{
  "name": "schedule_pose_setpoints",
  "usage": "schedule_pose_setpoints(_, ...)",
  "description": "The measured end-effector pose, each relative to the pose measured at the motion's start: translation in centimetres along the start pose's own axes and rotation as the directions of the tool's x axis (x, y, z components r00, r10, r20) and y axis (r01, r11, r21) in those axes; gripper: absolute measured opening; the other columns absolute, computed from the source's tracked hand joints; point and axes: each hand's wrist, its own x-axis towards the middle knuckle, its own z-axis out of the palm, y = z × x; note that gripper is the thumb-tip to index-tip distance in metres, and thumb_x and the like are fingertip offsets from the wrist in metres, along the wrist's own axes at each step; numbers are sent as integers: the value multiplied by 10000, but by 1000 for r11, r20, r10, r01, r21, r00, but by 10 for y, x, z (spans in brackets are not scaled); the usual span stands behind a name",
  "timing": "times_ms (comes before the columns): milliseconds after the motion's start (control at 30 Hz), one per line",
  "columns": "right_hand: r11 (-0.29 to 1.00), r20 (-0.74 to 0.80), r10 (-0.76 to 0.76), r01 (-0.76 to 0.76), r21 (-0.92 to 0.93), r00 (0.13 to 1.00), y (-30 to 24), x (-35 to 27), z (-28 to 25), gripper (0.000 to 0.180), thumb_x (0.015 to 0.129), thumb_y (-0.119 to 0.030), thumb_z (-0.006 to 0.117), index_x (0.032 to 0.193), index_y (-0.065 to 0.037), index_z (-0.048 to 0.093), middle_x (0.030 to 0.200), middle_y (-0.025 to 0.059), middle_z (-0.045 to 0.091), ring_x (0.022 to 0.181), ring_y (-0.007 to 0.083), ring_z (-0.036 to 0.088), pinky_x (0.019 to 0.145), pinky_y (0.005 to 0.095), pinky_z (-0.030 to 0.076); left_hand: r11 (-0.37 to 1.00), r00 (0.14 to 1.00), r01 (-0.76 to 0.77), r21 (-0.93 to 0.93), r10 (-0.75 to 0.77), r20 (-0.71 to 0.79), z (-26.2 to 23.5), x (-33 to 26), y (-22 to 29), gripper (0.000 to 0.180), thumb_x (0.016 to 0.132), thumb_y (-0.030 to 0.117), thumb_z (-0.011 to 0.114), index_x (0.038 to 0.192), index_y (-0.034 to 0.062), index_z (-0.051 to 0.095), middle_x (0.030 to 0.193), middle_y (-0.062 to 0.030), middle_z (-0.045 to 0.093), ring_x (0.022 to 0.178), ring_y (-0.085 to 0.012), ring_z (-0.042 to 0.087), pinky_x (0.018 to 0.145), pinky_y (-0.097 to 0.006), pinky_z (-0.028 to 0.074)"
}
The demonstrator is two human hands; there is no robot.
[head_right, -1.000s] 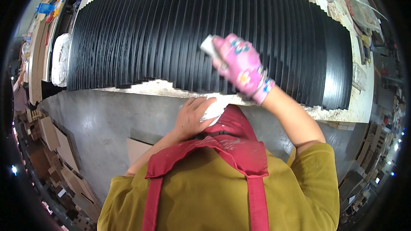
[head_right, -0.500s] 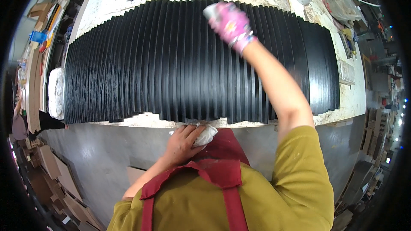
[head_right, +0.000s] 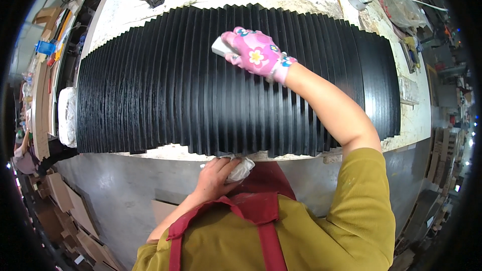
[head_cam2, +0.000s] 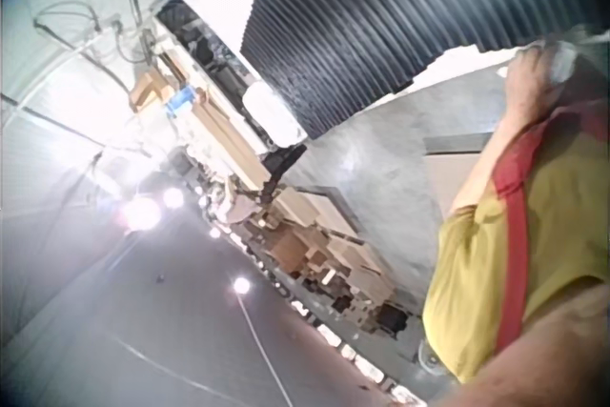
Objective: The person applies a liquid from a container to a sponge and wipes it across a long, black, corrugated shutter panel, then continues cleaning the surface with a cloth.
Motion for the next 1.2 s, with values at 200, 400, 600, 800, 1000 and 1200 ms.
schedule_pose_setpoints(200,955,-326,132,-208,-212,936,54,-19,-19,310,921,-301,619,1113,-57,616,956,167,664,815,295,692,672,417,572,998,998,-57,6,57,5,-3,7,7,604,689,214,816,1248,91,622,1060,-85,627,905,-325,593,761,-417,512)
schedule_pose_setpoints(400,991,16,-113,112,76,993,-112,-147,-31,502,838,-327,697,1243,-59,573,943,152,593,857,305,640,761,443,510,999,1000,-25,26,26,-10,2,-3,2,616,693,214,797,1258,70,597,1062,-93,610,948,-321,584,813,-424,505)
schedule_pose_setpoints(600,970,-179,238,-224,96,955,-62,-119,-54,410,869,-271,670,1214,-60,600,1005,198,621,849,369,640,732,455,529,981,979,-194,-15,195,55,-3,7,6,569,732,209,777,1252,64,596,1097,-108,613,961,-324,590,842,-414,499)
schedule_pose_setpoints(800,987,74,-65,53,149,995,-147,-171,-46,439,844,-275,699,1198,-48,572,933,148,602,804,314,639,685,421,510,969,958,-201,-143,225,177,7,15,1,588,764,254,777,1290,72,589,1152,-159,622,1025,-347,593,906,-421,488)
schedule_pose_setpoints(1000,943,-86,329,-323,79,940,-99,-142,-40,418,880,-235,672,1239,-42,581,1003,185,621,883,377,640,765,453,527,968,967,-243,-65,247,67,7,2,3,591,762,243,791,1297,87,595,1144,-153,633,1016,-343,601,881,-424,493)
schedule_pose_setpoints(1200,966,26,-20,12,258,999,-127,-116,-34,445,898,-343,661,1264,-103,582,1047,155,628,943,350,637,849,452,504,995,987,-95,-12,92,-131,-13,-27,-22,540,738,229,800,1228,90,621,1116,-119,631,941,-328,602,825,-412,503)
